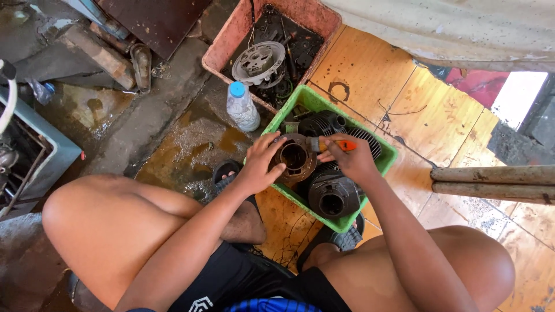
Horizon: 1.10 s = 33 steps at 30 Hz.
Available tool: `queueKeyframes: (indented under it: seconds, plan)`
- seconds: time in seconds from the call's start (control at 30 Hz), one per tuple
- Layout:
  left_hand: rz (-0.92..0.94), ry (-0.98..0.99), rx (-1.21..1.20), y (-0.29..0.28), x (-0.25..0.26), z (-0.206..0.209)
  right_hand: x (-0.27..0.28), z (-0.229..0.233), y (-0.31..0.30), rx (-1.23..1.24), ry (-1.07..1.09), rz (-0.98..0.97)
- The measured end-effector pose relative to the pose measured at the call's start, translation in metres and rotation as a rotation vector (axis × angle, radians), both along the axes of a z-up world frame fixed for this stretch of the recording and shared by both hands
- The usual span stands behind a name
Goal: The person pours liquid from a plastic bottle onto engine parts in a green bin and scrubs them with a brush. They handle various metal components, including a cylinder head and a circular part, cleaning them thoroughly.
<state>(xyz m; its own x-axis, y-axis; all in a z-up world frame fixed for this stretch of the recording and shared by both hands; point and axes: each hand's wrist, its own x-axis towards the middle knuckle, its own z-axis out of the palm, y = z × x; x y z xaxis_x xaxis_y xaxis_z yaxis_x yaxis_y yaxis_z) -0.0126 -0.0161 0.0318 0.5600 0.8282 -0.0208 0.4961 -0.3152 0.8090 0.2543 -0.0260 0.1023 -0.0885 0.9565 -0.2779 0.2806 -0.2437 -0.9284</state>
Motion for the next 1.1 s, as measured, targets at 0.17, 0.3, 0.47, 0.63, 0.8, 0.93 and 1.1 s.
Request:
queueKeyframes:
  seconds: [0.17,0.3,0.47,0.63,0.8,0.93,1.1]
  plan:
    - [-0.103,0.113,-0.096,0.001,0.002,0.004,0.004,-0.004,0.011,-0.050,-0.073,0.106]
    - [-0.099,0.179,-0.043,0.002,0.002,-0.015,-0.004,-0.001,0.023,0.127,-0.059,0.116]
    - [-0.091,0.214,0.021,0.002,0.000,-0.014,0.003,-0.003,0.027,-0.074,-0.006,0.155]
    - [-0.078,0.184,0.051,0.000,0.001,-0.011,0.002,-0.011,0.026,-0.036,-0.018,0.202]
    - [-0.071,0.143,0.287,-0.004,0.007,-0.028,0.003,-0.010,0.024,0.087,-0.024,0.171]
    - [-0.047,0.311,0.525,-0.009,0.013,-0.040,0.005,-0.010,0.023,0.013,-0.068,0.296]
    - [-0.008,0.268,0.807,-0.026,0.029,-0.035,0.006,-0.001,0.027,-0.006,-0.115,0.331]
